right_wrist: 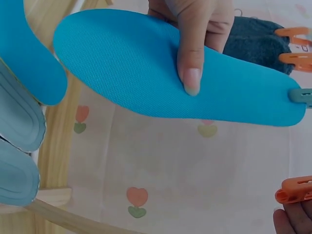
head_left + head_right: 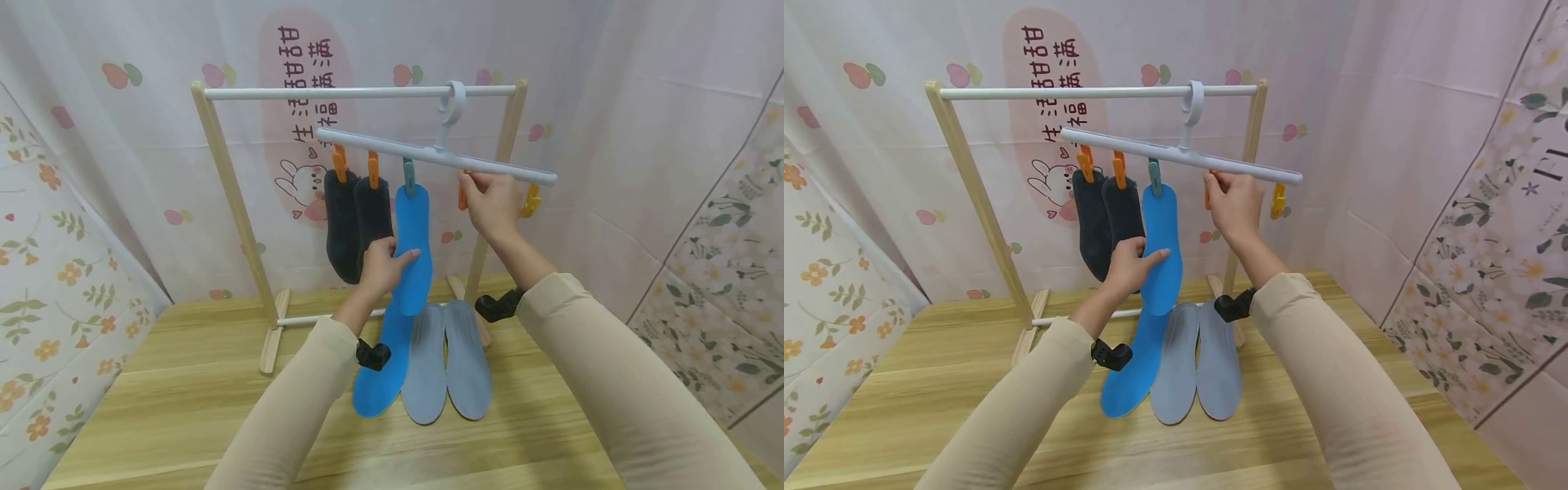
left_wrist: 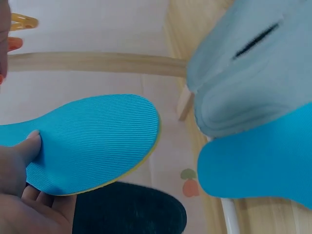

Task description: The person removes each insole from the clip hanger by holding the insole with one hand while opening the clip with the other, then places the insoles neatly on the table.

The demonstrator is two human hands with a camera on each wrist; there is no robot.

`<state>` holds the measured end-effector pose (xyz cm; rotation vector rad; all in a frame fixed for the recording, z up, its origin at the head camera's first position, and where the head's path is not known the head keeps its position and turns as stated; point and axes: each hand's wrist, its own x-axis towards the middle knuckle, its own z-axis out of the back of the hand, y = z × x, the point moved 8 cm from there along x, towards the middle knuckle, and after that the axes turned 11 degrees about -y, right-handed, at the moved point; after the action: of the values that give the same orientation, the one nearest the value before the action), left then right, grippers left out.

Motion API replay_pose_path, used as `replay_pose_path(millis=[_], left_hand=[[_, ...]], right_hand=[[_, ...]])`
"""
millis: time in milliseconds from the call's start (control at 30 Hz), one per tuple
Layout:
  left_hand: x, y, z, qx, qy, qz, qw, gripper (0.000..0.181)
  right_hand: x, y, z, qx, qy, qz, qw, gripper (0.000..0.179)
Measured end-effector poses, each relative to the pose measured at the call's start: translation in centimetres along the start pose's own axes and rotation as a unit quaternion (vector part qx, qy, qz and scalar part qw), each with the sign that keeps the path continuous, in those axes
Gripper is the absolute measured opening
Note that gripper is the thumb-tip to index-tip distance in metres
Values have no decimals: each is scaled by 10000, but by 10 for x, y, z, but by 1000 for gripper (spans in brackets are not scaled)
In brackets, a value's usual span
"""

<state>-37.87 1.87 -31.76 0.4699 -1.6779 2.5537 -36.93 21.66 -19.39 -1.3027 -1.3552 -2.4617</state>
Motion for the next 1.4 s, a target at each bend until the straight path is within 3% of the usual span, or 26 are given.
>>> replay_pose_path(millis=[233,400,600,733,833,933,1000,1067,1233,1400], left_hand=[[1,3,5,176,-198,-173,9995,36],[1,2,7,225,-185,-285,9992,36],[1,0,5,240,-143,-380,9989,36],[1,0,3,315,-98,-401,9987,36],[1,1,1,324,-48,-354,9988,36],[0,2,-1,319,-22,-325,9990,36],[-1,2,-1,317,-13,-311,9990,35],[-1,1,-1,330,-11,-334,9989,35],[-1,0,0,337,-26,-393,9987,33],[-2,0,0,368,3,-401,9985,31]], right_hand=[[-1,2,-4,-304,284,268,9988,34],[1,1,-3,-345,485,203,9980,35],[2,-2,1,-381,837,-2,9958,46],[-3,-7,7,-354,1042,-378,9932,61],[-13,-16,13,-139,870,-753,9933,71],[-27,-24,19,71,393,-950,9947,65],[-38,-26,19,25,183,-865,9961,56],[-47,-23,15,-3,214,-649,9977,51],[-54,-4,-4,128,798,-63,9967,59],[-48,7,-18,-82,1176,-22,9930,67]])
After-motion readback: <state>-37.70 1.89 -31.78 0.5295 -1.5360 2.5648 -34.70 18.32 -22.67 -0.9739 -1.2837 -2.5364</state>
